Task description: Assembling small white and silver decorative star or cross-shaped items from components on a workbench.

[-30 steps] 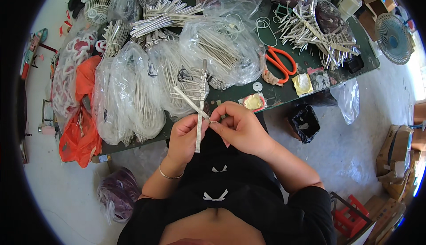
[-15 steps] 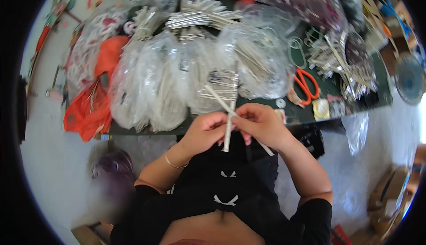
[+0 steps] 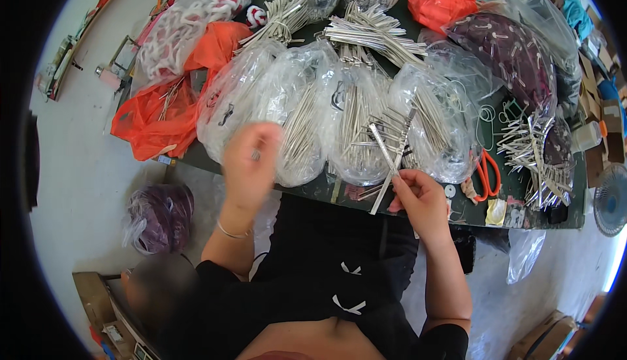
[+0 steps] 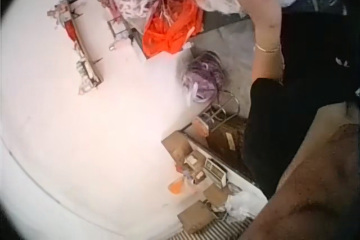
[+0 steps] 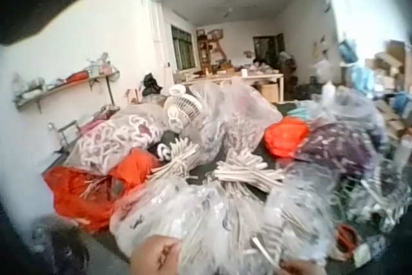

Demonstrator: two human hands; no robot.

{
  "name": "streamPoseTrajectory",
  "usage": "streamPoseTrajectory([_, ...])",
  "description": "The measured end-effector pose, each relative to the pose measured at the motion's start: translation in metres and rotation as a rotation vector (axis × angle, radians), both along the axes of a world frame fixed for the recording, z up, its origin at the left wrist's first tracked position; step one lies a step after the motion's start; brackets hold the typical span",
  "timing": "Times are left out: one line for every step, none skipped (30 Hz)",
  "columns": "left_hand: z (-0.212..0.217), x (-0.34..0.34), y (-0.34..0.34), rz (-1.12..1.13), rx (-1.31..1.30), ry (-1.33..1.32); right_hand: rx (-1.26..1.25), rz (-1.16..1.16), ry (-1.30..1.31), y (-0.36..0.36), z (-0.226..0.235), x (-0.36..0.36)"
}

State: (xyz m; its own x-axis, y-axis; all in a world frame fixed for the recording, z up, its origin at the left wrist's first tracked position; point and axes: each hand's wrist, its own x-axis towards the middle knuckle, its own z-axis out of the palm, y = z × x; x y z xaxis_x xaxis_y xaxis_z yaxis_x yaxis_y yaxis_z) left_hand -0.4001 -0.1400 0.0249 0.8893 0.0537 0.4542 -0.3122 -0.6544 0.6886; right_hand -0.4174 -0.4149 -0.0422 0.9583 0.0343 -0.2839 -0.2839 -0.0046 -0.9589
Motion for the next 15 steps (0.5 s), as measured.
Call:
streamPoseTrajectory([-0.002,0.01,0.016,0.155,0.057,-0.16,-0.003,-0.003,0.001,0.002,-0.002,-0.004])
streamPoseTrajectory([-0.005,0.017,0.037,0.242,0.185,-0.175,-0.128,-0.032,-0.142,0.005,-0.003,-0.007])
streamPoseTrajectory([-0.007,0.02,0.056,0.333,0.315,-0.192,-0.251,-0.057,-0.29,0.008,0.0,-0.009])
streamPoseTrajectory([-0.01,0.019,0.069,0.343,0.319,-0.197,-0.245,-0.049,-0.297,0.009,0.006,-0.01])
streamPoseTrajectory([-0.017,0.02,0.08,0.278,0.369,-0.096,-0.383,-0.031,-0.403,0.009,0.012,-0.012])
streamPoseTrajectory([-0.02,0.019,0.086,0.213,0.416,0.006,-0.52,-0.013,-0.509,0.009,0.015,-0.013])
streamPoseTrajectory([-0.022,0.021,0.084,0.211,0.414,0.004,-0.523,-0.016,-0.51,0.008,0.017,-0.013])
streamPoseTrajectory([-0.023,0.022,0.08,0.188,0.433,0.084,-0.565,-0.011,-0.56,0.007,0.019,-0.014])
streamPoseTrajectory([-0.024,0.023,0.078,0.165,0.452,0.163,-0.605,-0.005,-0.611,0.006,0.02,-0.014])
streamPoseTrajectory([-0.026,0.024,0.076,0.162,0.449,0.162,-0.61,-0.007,-0.611,0.005,0.021,-0.016])
streamPoseTrajectory([-0.027,0.026,0.075,0.184,0.44,0.159,-0.614,-0.015,-0.594,0.004,0.022,-0.017])
streamPoseTrajectory([-0.028,0.027,0.075,0.208,0.431,0.156,-0.618,-0.022,-0.576,0.003,0.023,-0.019])
streamPoseTrajectory([-0.028,0.026,0.075,0.208,0.429,0.157,-0.619,-0.02,-0.576,0.003,0.024,-0.02])
streamPoseTrajectory([-0.027,0.025,0.076,0.222,0.402,0.122,-0.629,-0.032,-0.587,0.002,0.025,-0.022])
streamPoseTrajectory([-0.026,0.024,0.077,0.235,0.374,0.088,-0.637,-0.044,-0.598,0.002,0.026,-0.023])
